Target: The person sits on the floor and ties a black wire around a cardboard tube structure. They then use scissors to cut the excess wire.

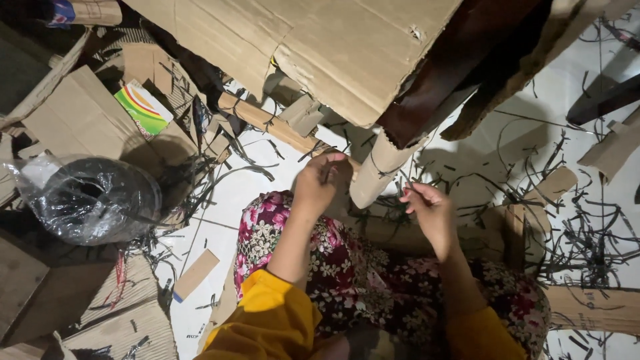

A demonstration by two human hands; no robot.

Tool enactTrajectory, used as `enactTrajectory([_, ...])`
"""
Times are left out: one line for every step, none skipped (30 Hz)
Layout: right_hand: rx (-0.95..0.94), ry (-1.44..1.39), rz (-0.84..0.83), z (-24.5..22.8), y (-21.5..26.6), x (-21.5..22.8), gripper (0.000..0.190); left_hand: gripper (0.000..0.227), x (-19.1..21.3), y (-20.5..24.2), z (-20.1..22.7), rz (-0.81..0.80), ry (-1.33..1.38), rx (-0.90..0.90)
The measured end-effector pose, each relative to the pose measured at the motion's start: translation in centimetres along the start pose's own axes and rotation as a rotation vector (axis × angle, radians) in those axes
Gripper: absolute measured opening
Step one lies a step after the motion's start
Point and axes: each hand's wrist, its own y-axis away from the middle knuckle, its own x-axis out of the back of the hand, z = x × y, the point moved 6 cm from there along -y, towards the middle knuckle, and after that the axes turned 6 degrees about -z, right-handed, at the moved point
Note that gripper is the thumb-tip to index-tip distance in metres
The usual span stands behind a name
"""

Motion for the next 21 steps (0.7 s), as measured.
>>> enactTrajectory([0.002,0.001,0.0,-0.2,-0.2,0.1,0.019,0.035,0.3,0.2,0.6,0.001,0.001,-0.001])
enactTrajectory([-0.043,-0.053,0.001,0.0,-0.4,0.2,0.019,0.035,0.6,0.3,1.0,0.001,0.016,0.014])
enactTrajectory([-0.088,-0.106,0.0,0.2,-0.6,0.3,0.02,0.036,0.8,0.5,1.4,0.0,0.031,0.031])
enactTrajectory([-0.088,-0.105,0.0,-0.7,-0.6,0.2,0.02,0.036,0.7,0.5,1.2,0.001,0.032,0.031])
enactTrajectory([-0.145,-0.2,0.021,-1.1,-0.5,0.1,0.021,0.038,0.7,0.4,1.0,0.006,0.048,0.026])
enactTrajectory([-0.203,-0.295,0.042,-1.5,-0.4,-0.1,0.022,0.041,0.7,0.3,0.8,0.01,0.065,0.021])
enactTrajectory([-0.202,-0.296,0.04,0.0,-1.4,0.1,0.022,0.041,0.7,0.3,0.8,0.012,0.064,0.021])
enactTrajectory([-0.251,-0.476,-0.017,1.7,-2.5,-0.2,0.023,0.042,0.5,0.2,0.8,0.004,0.08,0.019])
enactTrajectory([-0.3,-0.656,-0.075,3.3,-3.4,-0.6,0.027,0.043,0.5,0.1,0.8,-0.004,0.095,0.017])
enactTrajectory([-0.299,-0.658,-0.077,5.1,-4.5,-0.1,0.027,0.043,0.5,-0.2,0.5,-0.001,0.093,0.017])
enactTrajectory([-0.325,-0.887,-0.244,6.5,-5.3,-0.7,0.022,0.044,0.5,-0.5,0.2,0.001,0.107,0.012])
enactTrajectory([-0.349,-1.113,-0.414,7.7,-6.0,-1.1,0.02,0.045,0.5,-0.8,-0.1,0.004,0.121,0.008])
enactTrajectory([-0.348,-1.115,-0.415,9.0,-6.6,-0.8,0.02,0.045,0.4,-1.0,-0.4,0.004,0.119,0.008])
enactTrajectory([-0.375,-1.329,-0.52,9.7,-6.9,-1.0,0.018,0.045,0.2,-1.2,-0.7,0.002,0.121,-0.003])
enactTrajectory([-0.401,-1.542,-0.625,10.3,-7.1,-1.1,0.016,0.046,0.0,-1.4,-1.1,-0.002,0.124,-0.012])
enactTrajectory([-0.402,-1.544,-0.625,9.7,-7.0,-1.3,0.016,0.046,0.0,-1.5,-0.8,-0.002,0.122,-0.011])
enactTrajectory([-0.432,-1.438,-0.602,9.5,-6.8,-1.5,0.017,0.047,0.0,-1.5,-0.6,-0.001,0.136,-0.014])
enactTrajectory([-0.461,-1.332,-0.579,9.4,-6.6,-1.6,0.018,0.049,-0.1,-1.6,-0.4,0.001,0.15,-0.017])
enactTrajectory([-0.461,-1.335,-0.576,8.8,-6.3,-2.0,0.018,0.049,-0.4,-1.6,-0.7,-0.002,0.148,-0.016])
enactTrajectory([-0.482,-1.254,-0.559,8.5,-5.9,-2.4,0.017,0.045,-0.5,-1.6,-1.0,0.005,0.177,-0.017])
enactTrajectory([-0.504,-1.172,-0.547,8.2,-5.7,-2.9,0.017,0.042,-0.5,-1.6,-1.3,0.015,0.207,-0.018])
